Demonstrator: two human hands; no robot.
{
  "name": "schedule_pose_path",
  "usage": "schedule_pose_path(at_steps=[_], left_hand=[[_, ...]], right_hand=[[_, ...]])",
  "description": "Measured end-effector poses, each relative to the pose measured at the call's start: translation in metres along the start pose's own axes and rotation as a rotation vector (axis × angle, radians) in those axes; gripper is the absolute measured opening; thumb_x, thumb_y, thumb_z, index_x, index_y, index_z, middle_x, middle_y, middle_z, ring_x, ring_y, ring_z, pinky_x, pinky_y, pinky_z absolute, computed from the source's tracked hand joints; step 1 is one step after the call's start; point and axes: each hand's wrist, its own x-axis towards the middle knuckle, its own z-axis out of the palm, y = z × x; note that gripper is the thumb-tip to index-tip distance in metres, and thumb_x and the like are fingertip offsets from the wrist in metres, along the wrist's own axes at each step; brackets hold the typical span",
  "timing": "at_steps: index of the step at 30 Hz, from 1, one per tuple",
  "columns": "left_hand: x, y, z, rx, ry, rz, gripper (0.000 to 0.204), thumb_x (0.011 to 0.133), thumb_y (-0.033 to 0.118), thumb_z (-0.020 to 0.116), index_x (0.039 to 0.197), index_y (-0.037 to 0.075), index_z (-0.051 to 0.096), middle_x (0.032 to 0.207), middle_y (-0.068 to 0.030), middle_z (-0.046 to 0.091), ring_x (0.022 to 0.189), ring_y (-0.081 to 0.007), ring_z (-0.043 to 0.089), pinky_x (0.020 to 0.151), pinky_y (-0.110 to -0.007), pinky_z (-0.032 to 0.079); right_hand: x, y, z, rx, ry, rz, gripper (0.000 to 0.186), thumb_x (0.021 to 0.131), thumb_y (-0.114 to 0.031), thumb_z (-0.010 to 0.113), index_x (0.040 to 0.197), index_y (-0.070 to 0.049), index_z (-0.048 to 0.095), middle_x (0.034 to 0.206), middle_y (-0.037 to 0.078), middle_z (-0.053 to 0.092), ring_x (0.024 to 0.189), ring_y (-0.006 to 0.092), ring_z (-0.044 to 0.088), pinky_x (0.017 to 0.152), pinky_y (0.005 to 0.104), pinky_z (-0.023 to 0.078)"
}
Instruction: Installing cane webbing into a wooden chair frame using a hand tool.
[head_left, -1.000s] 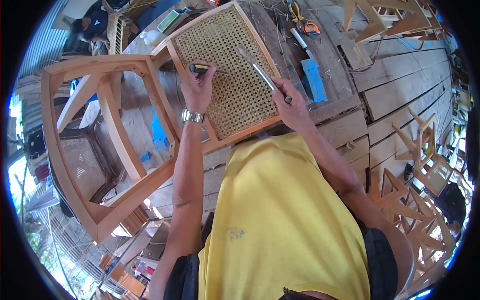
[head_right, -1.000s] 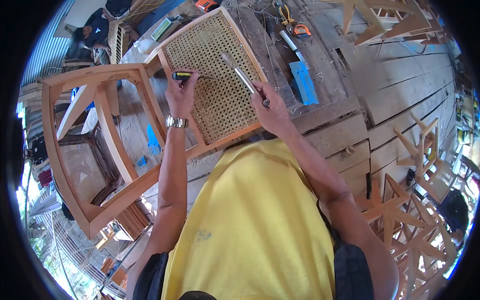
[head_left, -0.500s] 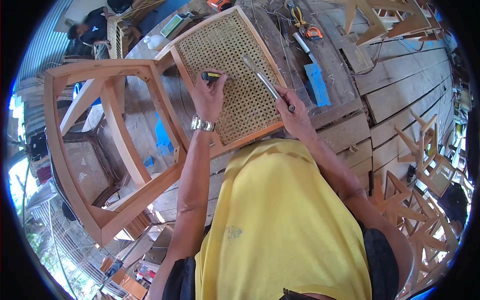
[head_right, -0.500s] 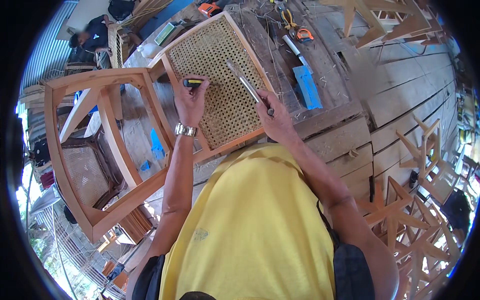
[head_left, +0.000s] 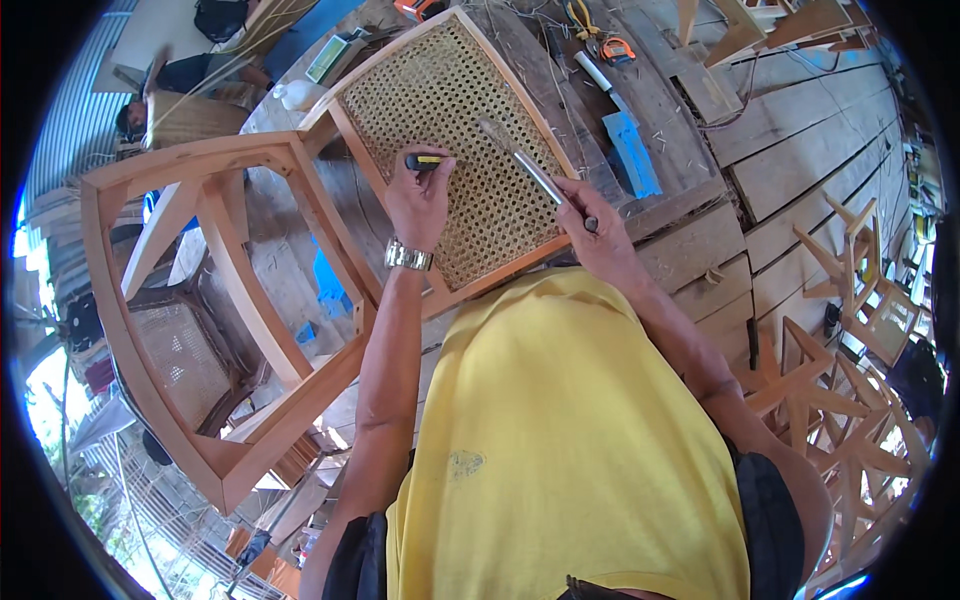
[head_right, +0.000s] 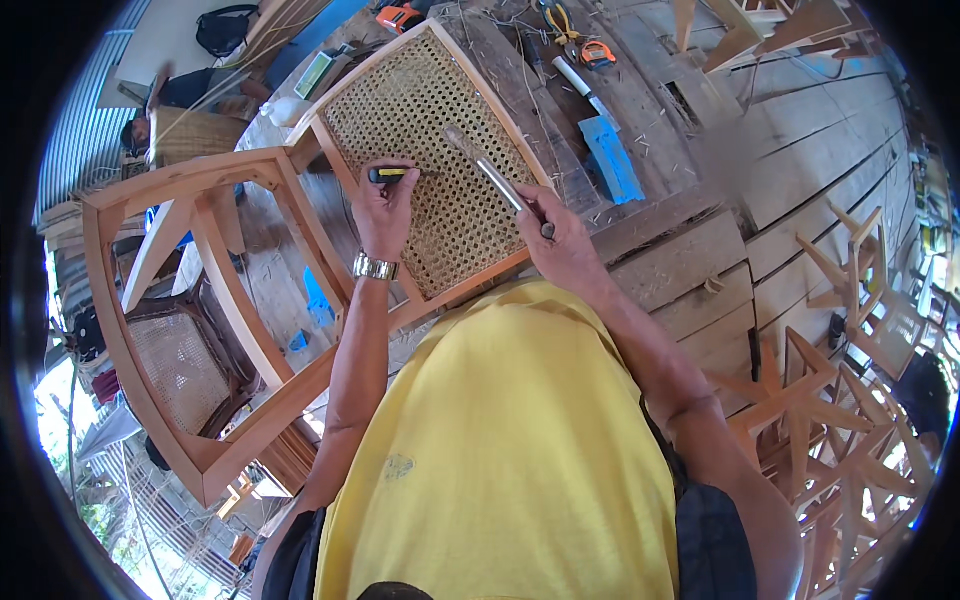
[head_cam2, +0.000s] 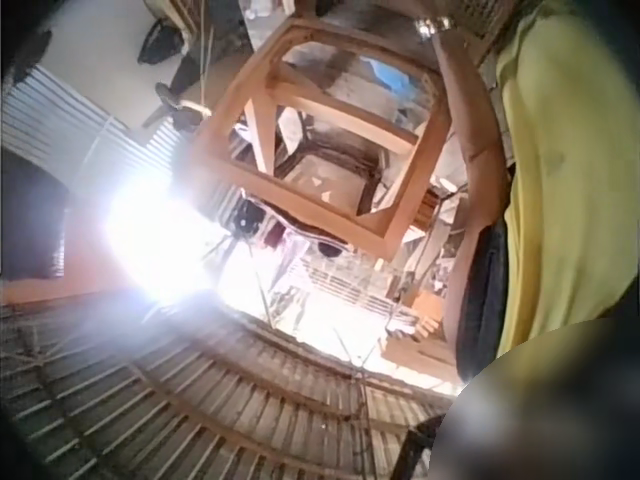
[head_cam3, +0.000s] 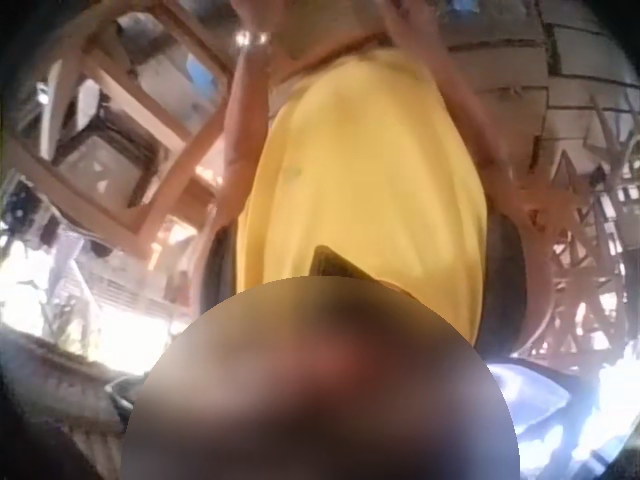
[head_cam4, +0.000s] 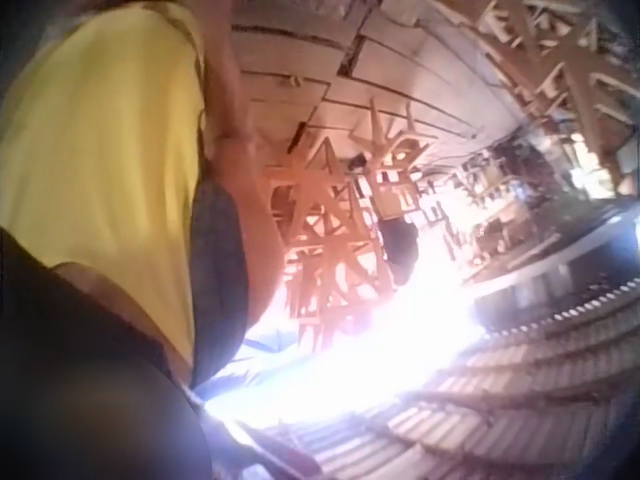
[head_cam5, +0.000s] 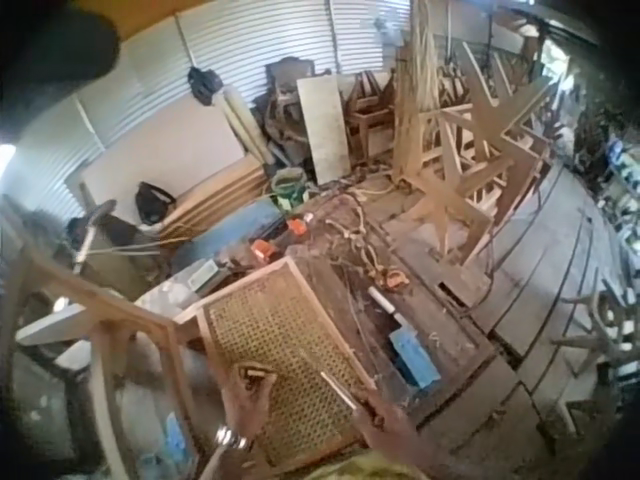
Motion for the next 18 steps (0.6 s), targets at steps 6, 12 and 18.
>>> schedule_pose_path(at_steps=[6,12,18], left_hand=[[-0.005,0.009,-0.005,-0.058,0.030,0.024,0.020,0.091,0.010,0.075,0.106,0.005,0.064,0.093,-0.0043,0.074,0.081,-0.0086,0.067,0.073,-0.025,0.055],[-0.011,0.004,-0.001,-0.015,0.009,0.014,0.020,0.091,0.011,0.075,0.106,0.005,0.063,0.094,-0.0043,0.074,0.080,-0.0085,0.068,0.072,-0.025,0.055],[-0.019,0.011,-0.005,0.000,-0.001,-0.006,0.020,0.091,0.011,0.075,0.106,0.005,0.063,0.095,-0.0042,0.074,0.081,-0.0080,0.067,0.072,-0.025,0.055]], right_hand=[[-0.002,-0.005,-0.015,-0.081,-0.153,0.084,0.032,0.104,-0.013,0.053,0.134,-0.004,0.057,0.083,-0.004,0.054,0.072,0.0039,0.046,0.064,0.0211,0.039],[-0.004,0.007,-0.019,-0.034,-0.082,0.043,0.033,0.103,-0.013,0.053,0.135,-0.005,0.057,0.081,-0.004,0.054,0.071,0.0041,0.047,0.063,0.0220,0.040],[-0.010,0.003,-0.022,-0.033,-0.220,0.084,0.033,0.103,-0.012,0.053,0.135,-0.003,0.056,0.081,-0.004,0.055,0.071,0.0041,0.048,0.062,0.0213,0.039]])
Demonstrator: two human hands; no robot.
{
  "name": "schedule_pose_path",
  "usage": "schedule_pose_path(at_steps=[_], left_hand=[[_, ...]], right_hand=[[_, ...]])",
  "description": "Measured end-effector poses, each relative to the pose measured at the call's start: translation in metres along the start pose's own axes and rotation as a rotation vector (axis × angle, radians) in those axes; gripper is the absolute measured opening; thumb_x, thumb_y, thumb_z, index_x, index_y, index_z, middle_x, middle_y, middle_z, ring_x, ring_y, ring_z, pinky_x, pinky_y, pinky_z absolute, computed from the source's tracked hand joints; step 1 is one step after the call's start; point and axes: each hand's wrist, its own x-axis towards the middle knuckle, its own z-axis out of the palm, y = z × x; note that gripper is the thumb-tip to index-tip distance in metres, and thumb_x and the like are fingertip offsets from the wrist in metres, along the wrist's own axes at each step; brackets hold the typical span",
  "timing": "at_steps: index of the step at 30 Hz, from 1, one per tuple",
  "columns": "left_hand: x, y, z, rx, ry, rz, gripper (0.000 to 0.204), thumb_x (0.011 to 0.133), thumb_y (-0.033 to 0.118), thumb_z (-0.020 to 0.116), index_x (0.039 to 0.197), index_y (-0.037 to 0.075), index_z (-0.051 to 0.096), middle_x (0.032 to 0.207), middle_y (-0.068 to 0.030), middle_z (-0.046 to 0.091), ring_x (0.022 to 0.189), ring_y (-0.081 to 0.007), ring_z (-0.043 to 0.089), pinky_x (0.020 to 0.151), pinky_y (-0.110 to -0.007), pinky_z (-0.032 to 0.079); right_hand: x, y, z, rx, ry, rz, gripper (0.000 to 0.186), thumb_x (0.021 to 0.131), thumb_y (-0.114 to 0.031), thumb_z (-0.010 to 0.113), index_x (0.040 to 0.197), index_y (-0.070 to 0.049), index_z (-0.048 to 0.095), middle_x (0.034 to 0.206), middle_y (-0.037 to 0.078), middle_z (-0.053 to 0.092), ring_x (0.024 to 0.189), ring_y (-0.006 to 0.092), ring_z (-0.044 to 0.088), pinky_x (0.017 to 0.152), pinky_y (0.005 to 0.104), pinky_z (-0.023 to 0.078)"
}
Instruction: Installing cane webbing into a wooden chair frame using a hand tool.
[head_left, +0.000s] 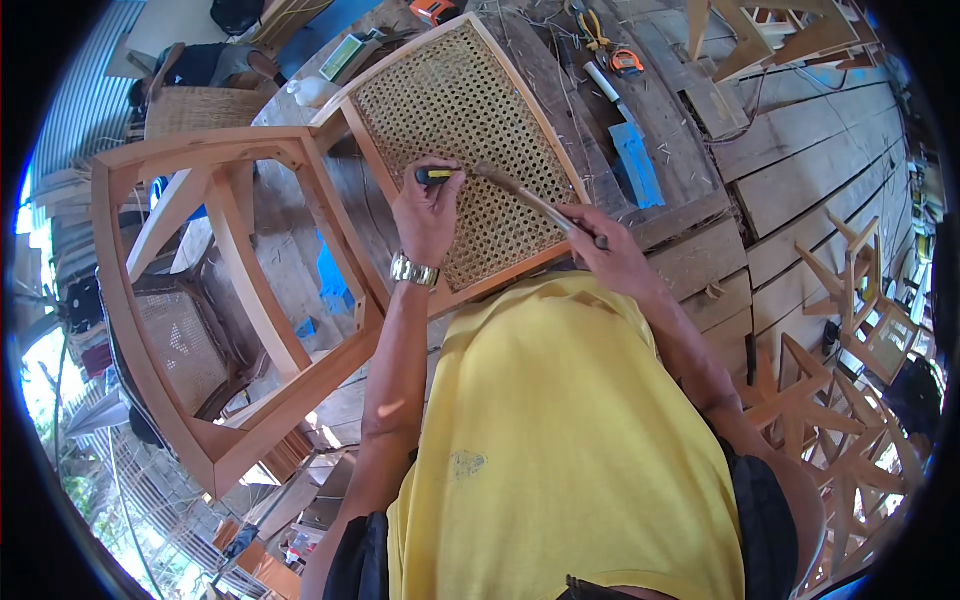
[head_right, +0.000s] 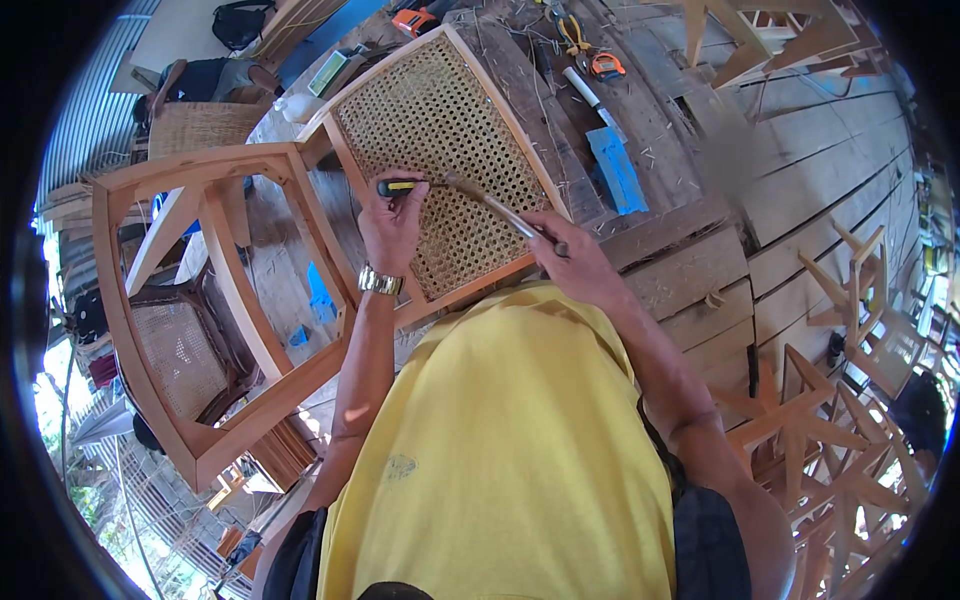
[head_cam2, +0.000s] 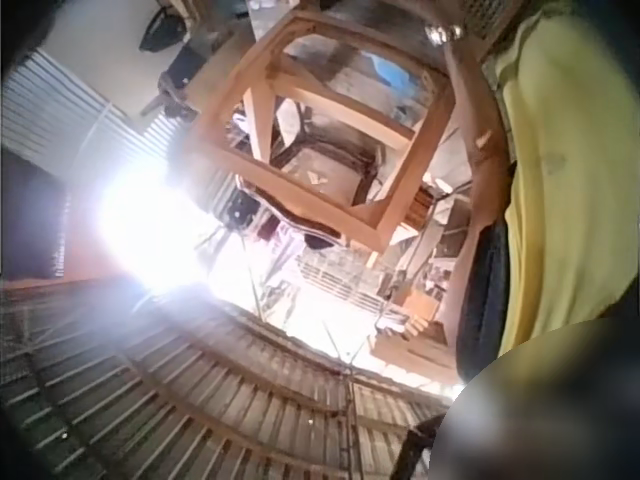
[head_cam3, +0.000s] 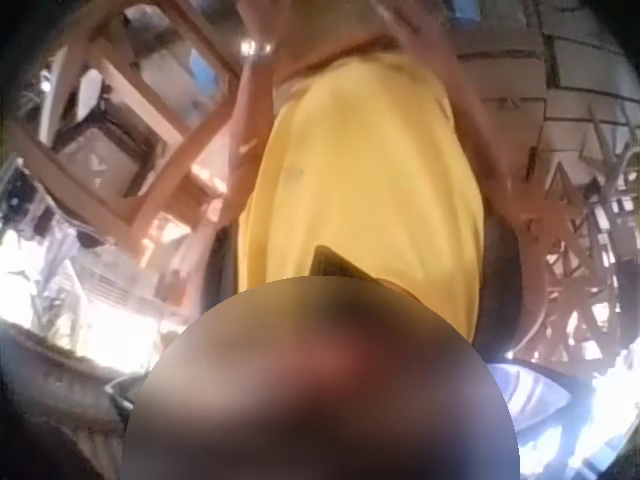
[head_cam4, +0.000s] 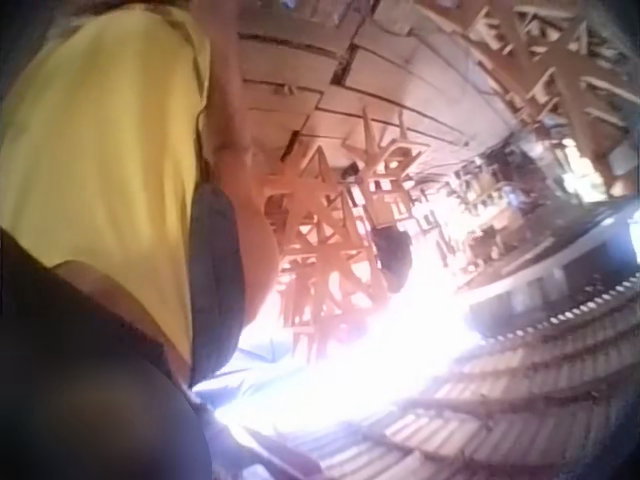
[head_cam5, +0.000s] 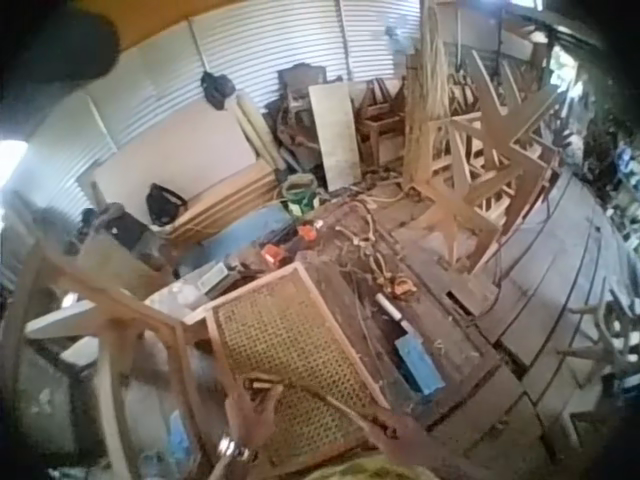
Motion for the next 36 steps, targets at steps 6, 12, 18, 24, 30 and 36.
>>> schedule_pose_path(at_steps=[6,12,18,24,30,36], left_hand=[[0.016,-0.010,-0.009,-0.032,0.132,0.016,0.023,0.092,0.011,0.075,0.109,0.004,0.061,0.099,-0.0048,0.074,0.087,-0.0077,0.067,0.076,-0.023,0.055],[0.027,-0.014,0.010,-0.171,0.158,0.047,0.022,0.091,0.014,0.076,0.107,0.008,0.063,0.093,0.0005,0.072,0.080,-0.0037,0.062,0.071,-0.021,0.051],[0.033,-0.018,0.019,-0.049,0.094,0.074,0.021,0.092,0.018,0.075,0.104,0.006,0.062,0.089,-0.0044,0.074,0.078,-0.0101,0.069,0.070,-0.025,0.055],[0.033,-0.005,0.014,0.052,0.033,0.060,0.021,0.091,0.018,0.075,0.104,0.007,0.062,0.087,-0.0036,0.073,0.075,-0.0100,0.068,0.067,-0.025,0.054],[0.031,-0.004,0.016,0.065,-0.050,0.080,0.018,0.091,0.014,0.075,0.104,0.008,0.063,0.088,-0.0040,0.072,0.074,-0.0087,0.066,0.067,-0.025,0.053],[0.021,0.000,0.000,-0.084,0.116,0.091,0.021,0.092,0.015,0.075,0.105,0.006,0.062,0.092,-0.0030,0.074,0.079,-0.0084,0.068,0.072,-0.024,0.054]], right_hand=[[-0.011,0.017,-0.006,0.121,0.258,0.040,0.034,0.102,-0.013,0.054,0.135,-0.004,0.057,0.080,-0.004,0.055,0.067,0.0026,0.047,0.058,0.0198,0.038],[-0.002,0.014,-0.005,0.066,0.224,0.021,0.032,0.103,-0.015,0.052,0.133,-0.005,0.058,0.079,-0.004,0.055,0.065,0.0014,0.045,0.056,0.0192,0.036],[0.016,0.008,0.009,0.088,0.241,-0.119,0.032,0.102,-0.013,0.053,0.133,-0.004,0.058,0.080,-0.003,0.056,0.068,0.0034,0.048,0.058,0.0216,0.039],[0.033,0.003,0.006,0.011,0.095,-0.050,0.032,0.103,-0.013,0.054,0.133,-0.001,0.057,0.081,-0.002,0.056,0.070,0.0057,0.050,0.061,0.0233,0.041],[0.029,0.008,0.008,-0.012,0.174,-0.100,0.032,0.103,-0.012,0.054,0.133,-0.001,0.056,0.084,-0.001,0.057,0.073,0.0054,0.050,0.064,0.0225,0.042],[0.003,0.000,0.004,-0.021,0.153,-0.109,0.034,0.103,-0.013,0.055,0.136,-0.004,0.055,0.083,-0.002,0.056,0.071,0.0042,0.047,0.060,0.0201,0.037]])
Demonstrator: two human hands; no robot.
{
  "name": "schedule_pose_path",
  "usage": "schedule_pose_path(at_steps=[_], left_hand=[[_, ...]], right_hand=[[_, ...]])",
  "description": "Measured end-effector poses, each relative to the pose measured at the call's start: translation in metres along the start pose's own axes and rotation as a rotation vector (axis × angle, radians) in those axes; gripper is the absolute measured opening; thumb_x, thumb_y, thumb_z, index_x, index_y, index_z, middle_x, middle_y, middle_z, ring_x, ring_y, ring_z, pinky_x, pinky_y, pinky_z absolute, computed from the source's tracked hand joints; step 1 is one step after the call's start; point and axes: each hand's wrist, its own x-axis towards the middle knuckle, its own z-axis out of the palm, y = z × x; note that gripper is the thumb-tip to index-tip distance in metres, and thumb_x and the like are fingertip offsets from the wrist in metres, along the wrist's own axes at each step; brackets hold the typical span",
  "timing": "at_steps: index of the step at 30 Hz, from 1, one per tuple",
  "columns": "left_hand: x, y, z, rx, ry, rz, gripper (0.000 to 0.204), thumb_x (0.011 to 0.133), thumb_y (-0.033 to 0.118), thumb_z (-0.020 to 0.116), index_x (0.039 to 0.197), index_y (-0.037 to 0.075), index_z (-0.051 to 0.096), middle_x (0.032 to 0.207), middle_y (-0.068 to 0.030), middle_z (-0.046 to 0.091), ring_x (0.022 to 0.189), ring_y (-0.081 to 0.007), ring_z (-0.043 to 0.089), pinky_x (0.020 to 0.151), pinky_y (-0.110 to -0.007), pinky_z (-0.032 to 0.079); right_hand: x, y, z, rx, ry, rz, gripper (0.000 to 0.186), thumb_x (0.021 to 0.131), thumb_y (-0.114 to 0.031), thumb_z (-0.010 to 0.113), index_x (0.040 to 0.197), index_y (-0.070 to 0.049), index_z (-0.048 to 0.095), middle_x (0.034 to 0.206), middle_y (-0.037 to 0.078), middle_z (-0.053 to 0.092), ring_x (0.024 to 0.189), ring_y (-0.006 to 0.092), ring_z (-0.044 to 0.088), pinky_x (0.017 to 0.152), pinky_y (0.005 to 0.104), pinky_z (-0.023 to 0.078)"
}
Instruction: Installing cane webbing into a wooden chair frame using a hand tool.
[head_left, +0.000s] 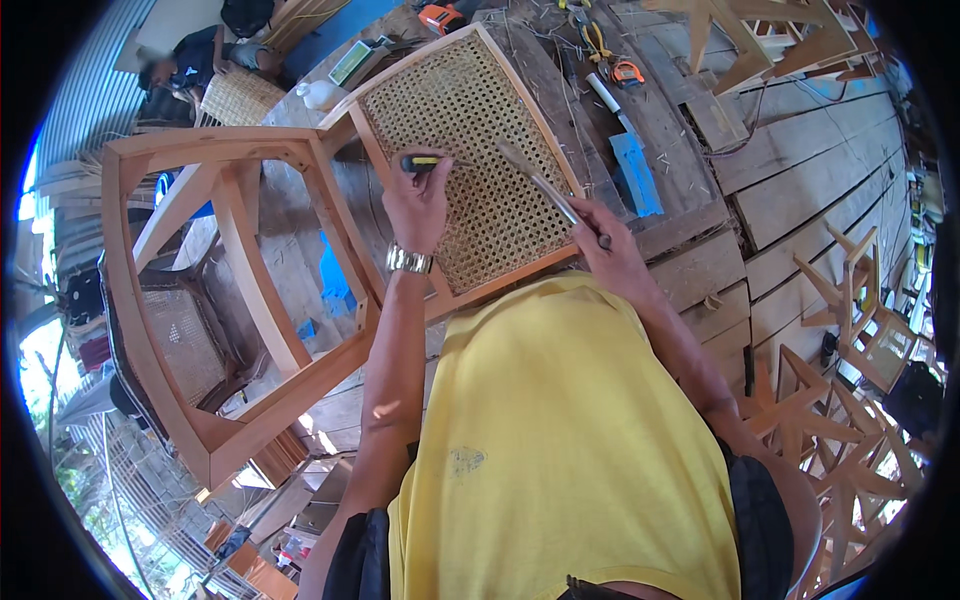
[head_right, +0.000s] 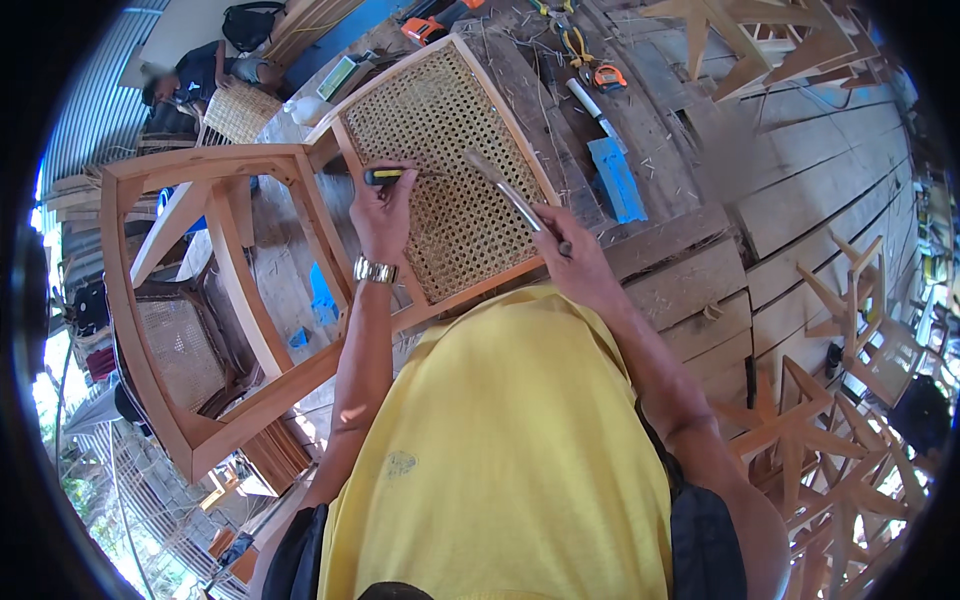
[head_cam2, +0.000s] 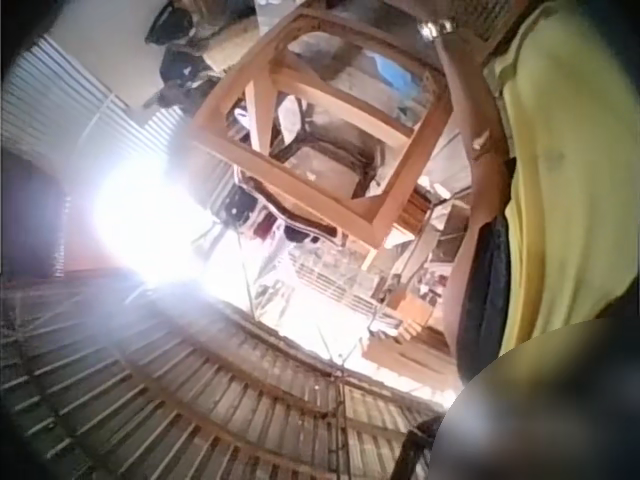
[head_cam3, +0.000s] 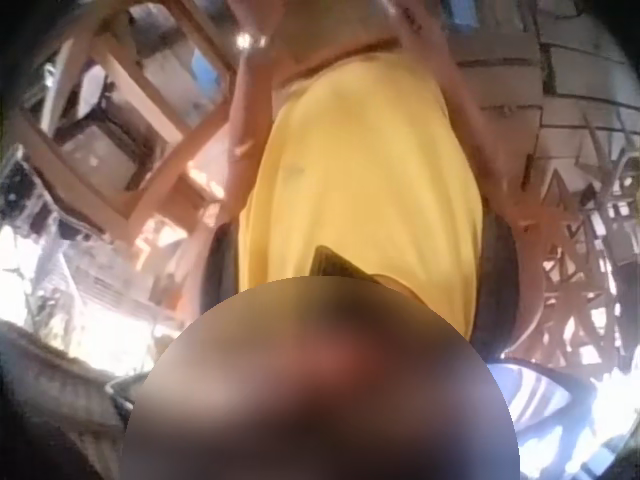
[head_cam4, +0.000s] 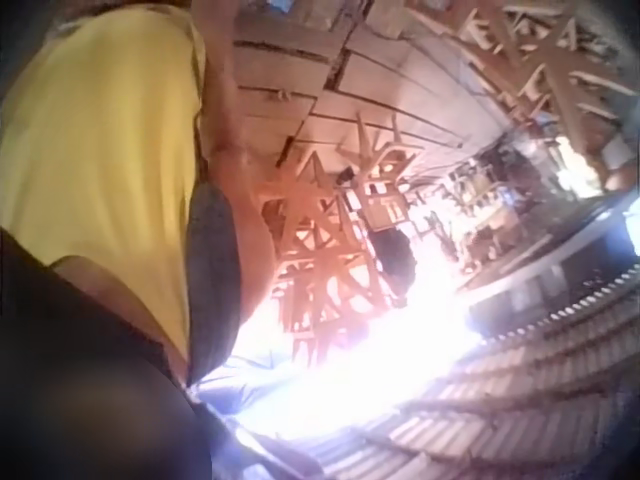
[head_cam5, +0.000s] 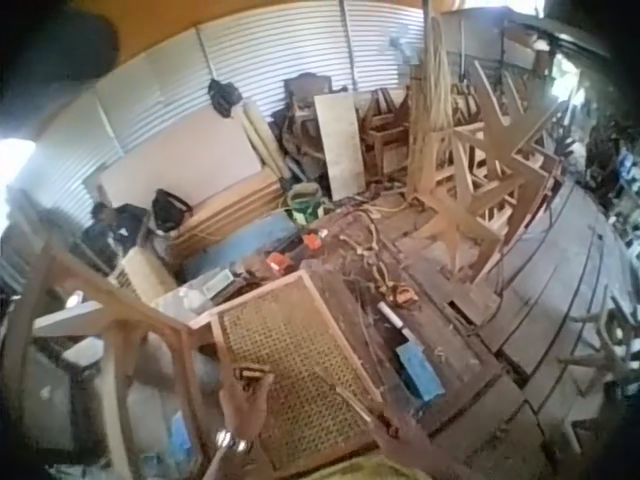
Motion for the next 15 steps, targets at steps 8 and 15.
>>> schedule_pose_path(at_steps=[8,15], left_hand=[[0.014,-0.014,0.000,-0.016,0.096,-0.071,0.020,0.092,0.016,0.075,0.105,0.006,0.064,0.094,-0.0027,0.074,0.084,-0.0073,0.067,0.076,-0.024,0.054],[0.036,-0.017,0.014,0.072,0.011,0.016,0.017,0.090,0.017,0.075,0.100,0.008,0.064,0.083,-0.0027,0.070,0.071,-0.0105,0.065,0.065,-0.026,0.052]], right_hand=[[0.007,0.011,0.005,0.119,0.109,0.163,0.032,0.101,-0.009,0.055,0.132,-0.001,0.056,0.079,-0.002,0.054,0.069,0.0049,0.049,0.062,0.0229,0.041],[0.039,0.023,0.014,0.113,0.127,-0.008,0.034,0.103,-0.014,0.054,0.135,-0.004,0.054,0.077,-0.002,0.057,0.058,0.0011,0.046,0.050,0.0186,0.037]])
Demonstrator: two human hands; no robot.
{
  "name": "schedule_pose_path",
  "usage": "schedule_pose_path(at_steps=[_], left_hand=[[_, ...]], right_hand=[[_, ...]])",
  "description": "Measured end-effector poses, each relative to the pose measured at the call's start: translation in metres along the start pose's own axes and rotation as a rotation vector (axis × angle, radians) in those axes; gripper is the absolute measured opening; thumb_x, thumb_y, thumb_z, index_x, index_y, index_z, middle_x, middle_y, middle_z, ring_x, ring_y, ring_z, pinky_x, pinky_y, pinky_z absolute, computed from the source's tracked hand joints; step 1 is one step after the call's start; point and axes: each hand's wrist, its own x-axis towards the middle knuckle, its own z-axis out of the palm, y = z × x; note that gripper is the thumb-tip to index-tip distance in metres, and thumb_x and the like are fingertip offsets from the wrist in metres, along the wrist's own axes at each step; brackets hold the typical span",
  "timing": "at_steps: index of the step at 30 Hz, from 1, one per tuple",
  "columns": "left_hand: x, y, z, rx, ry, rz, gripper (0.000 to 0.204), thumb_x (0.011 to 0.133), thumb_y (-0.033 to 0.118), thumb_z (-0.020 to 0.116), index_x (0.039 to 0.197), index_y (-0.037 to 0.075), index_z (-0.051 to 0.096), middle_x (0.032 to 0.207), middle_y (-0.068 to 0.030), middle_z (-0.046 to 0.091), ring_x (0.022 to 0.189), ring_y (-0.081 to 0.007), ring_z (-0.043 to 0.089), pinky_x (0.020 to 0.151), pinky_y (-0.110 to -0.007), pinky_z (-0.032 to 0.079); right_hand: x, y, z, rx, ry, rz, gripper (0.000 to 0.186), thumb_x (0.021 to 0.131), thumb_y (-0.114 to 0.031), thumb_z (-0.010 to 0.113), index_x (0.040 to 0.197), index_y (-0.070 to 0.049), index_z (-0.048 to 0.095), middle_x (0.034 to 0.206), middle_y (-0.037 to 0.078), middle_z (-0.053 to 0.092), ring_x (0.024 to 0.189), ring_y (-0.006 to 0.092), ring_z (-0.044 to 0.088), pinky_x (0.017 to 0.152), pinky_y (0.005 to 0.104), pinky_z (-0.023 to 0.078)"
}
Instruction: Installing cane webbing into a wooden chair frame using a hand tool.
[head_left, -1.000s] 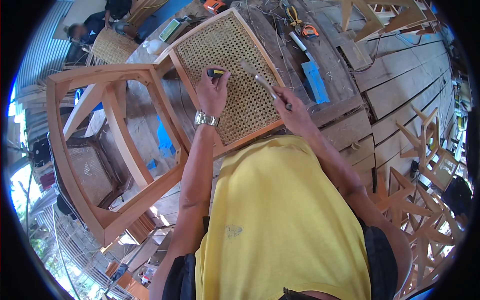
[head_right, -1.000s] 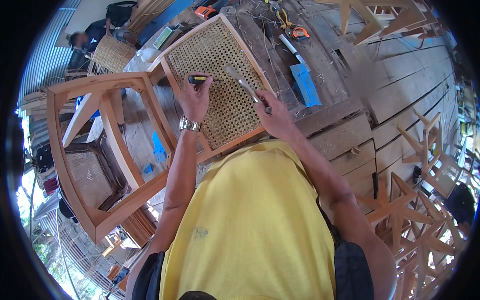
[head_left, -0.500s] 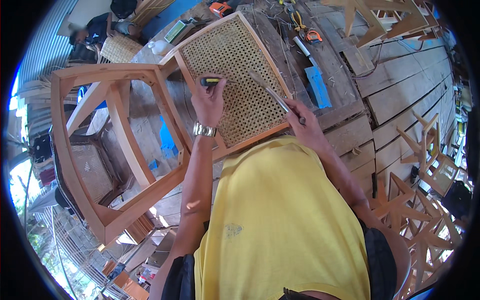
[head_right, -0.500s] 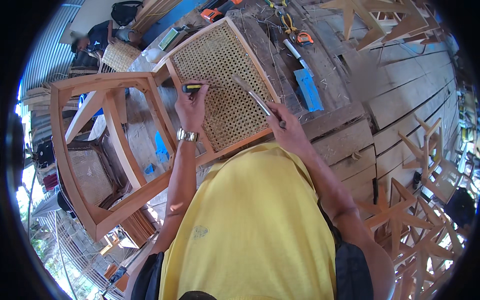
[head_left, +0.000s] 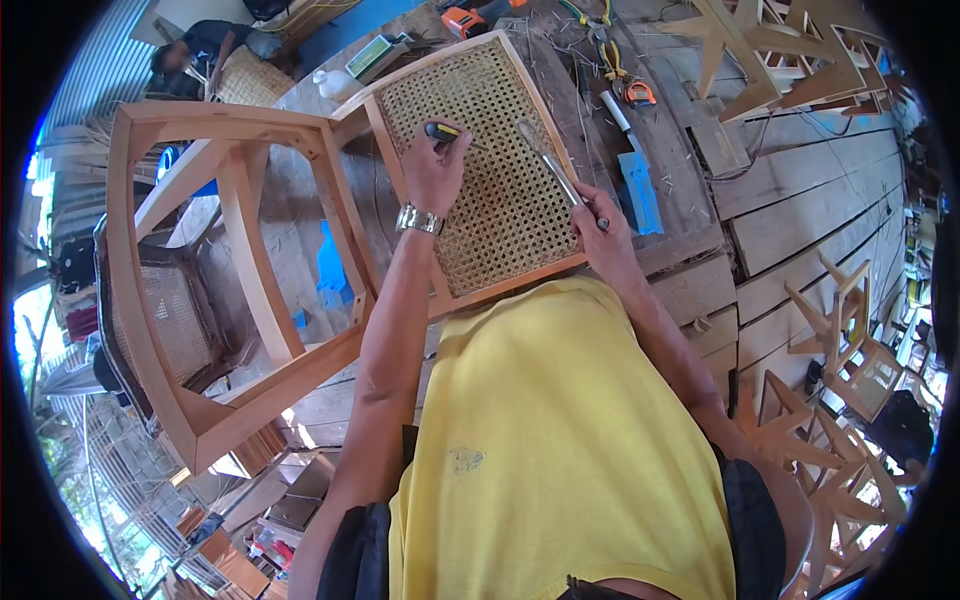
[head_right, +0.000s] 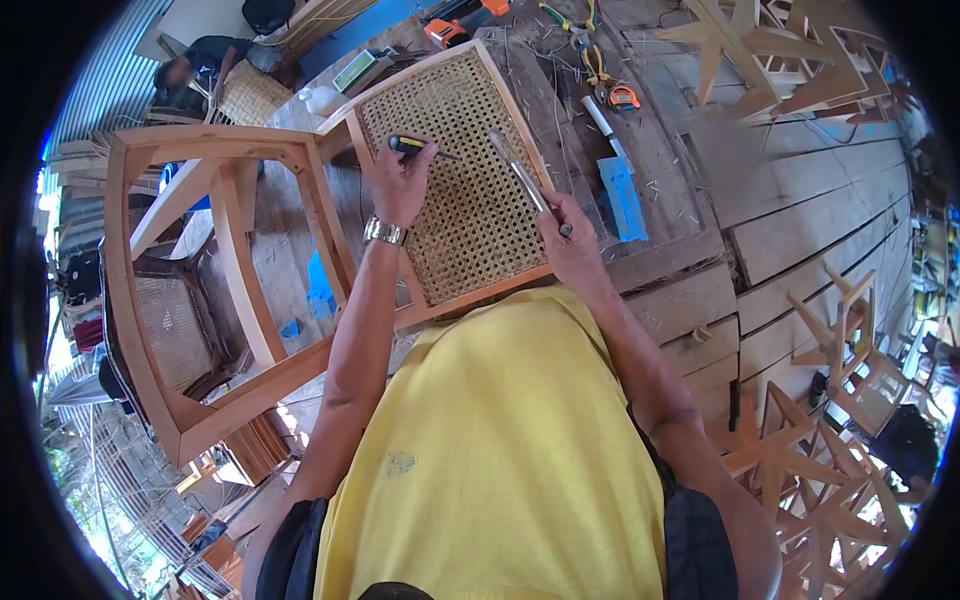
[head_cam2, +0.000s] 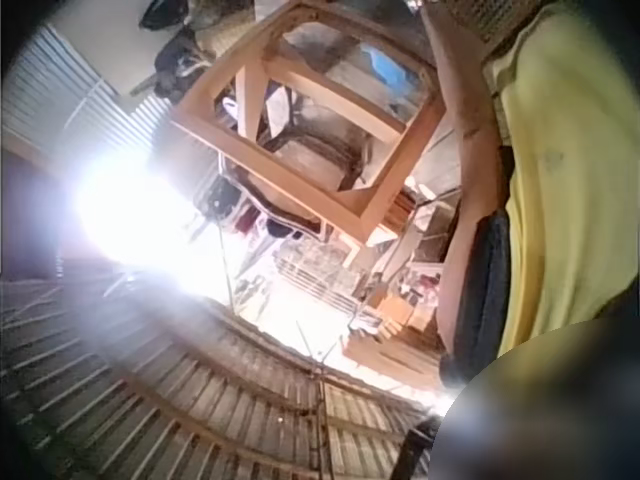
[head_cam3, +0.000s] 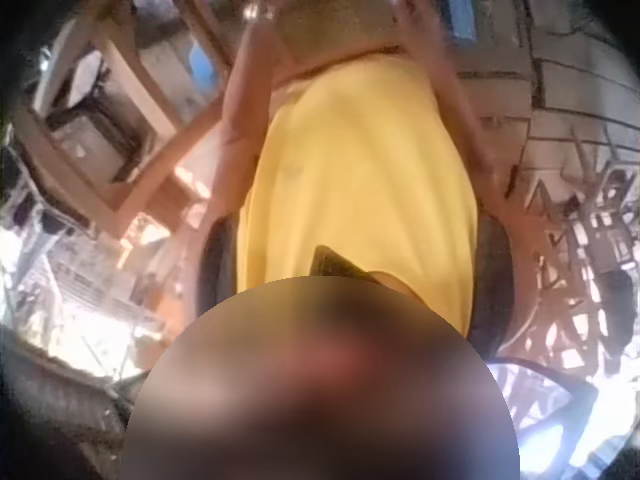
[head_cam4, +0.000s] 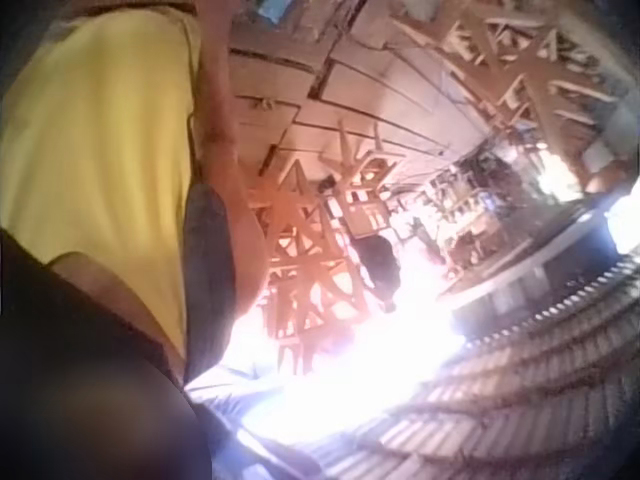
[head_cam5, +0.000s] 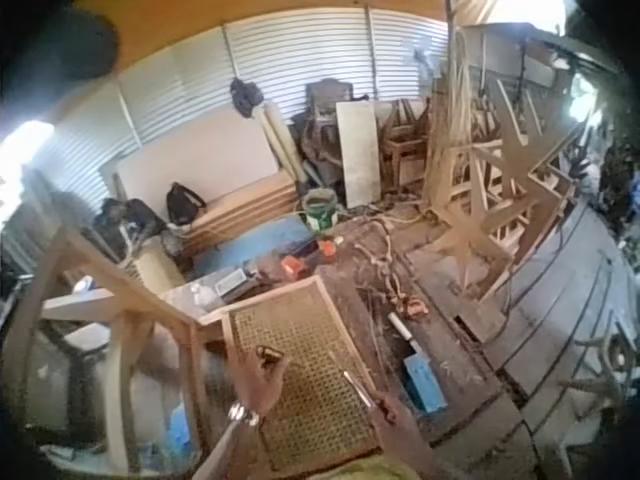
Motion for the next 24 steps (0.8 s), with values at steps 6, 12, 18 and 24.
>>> schedule_pose_path(at_steps=[6,12,18,24], left_hand=[[-0.003,0.004,0.004,0.118,-0.120,-0.006,0.017,0.091,0.019,0.075,0.099,0.009,0.064,0.076,-0.0041,0.068,0.064,-0.0138,0.064,0.059,-0.027,0.049],[-0.006,0.005,0.004,-0.046,-0.037,0.030,0.017,0.091,0.015,0.074,0.101,0.008,0.062,0.082,-0.0043,0.070,0.072,-0.0124,0.067,0.066,-0.027,0.054],[-0.016,0.003,0.006,-0.079,-0.092,-0.018,0.019,0.091,0.011,0.074,0.104,0.007,0.062,0.091,-0.0036,0.072,0.081,-0.0103,0.068,0.075,-0.026,0.056],[-0.017,0.002,0.011,0.034,-0.177,-0.008,0.020,0.091,0.015,0.076,0.105,0.008,0.063,0.093,-0.0018,0.073,0.080,-0.0072,0.067,0.069,-0.023,0.054]], right_hand=[[0.011,0.000,0.014,-0.035,0.002,-0.051,0.033,0.104,-0.015,0.054,0.134,-0.003,0.053,0.077,-0.003,0.057,0.059,0.0012,0.046,0.050,0.0187,0.037],[0.007,-0.003,0.006,-0.082,-0.066,-0.134,0.032,0.104,-0.013,0.053,0.134,-0.003,0.053,0.077,-0.002,0.056,0.060,0.0017,0.045,0.050,0.0191,0.036],[-0.005,-0.013,-0.015,0.002,-0.028,0.023,0.032,0.104,-0.013,0.052,0.134,-0.003,0.053,0.077,-0.001,0.055,0.060,0.0021,0.045,0.051,0.0191,0.037],[-0.003,-0.013,-0.010,-0.037,-0.008,-0.015,0.032,0.103,-0.012,0.053,0.134,-0.003,0.054,0.077,-0.002,0.056,0.062,0.0021,0.046,0.053,0.0192,0.038]])
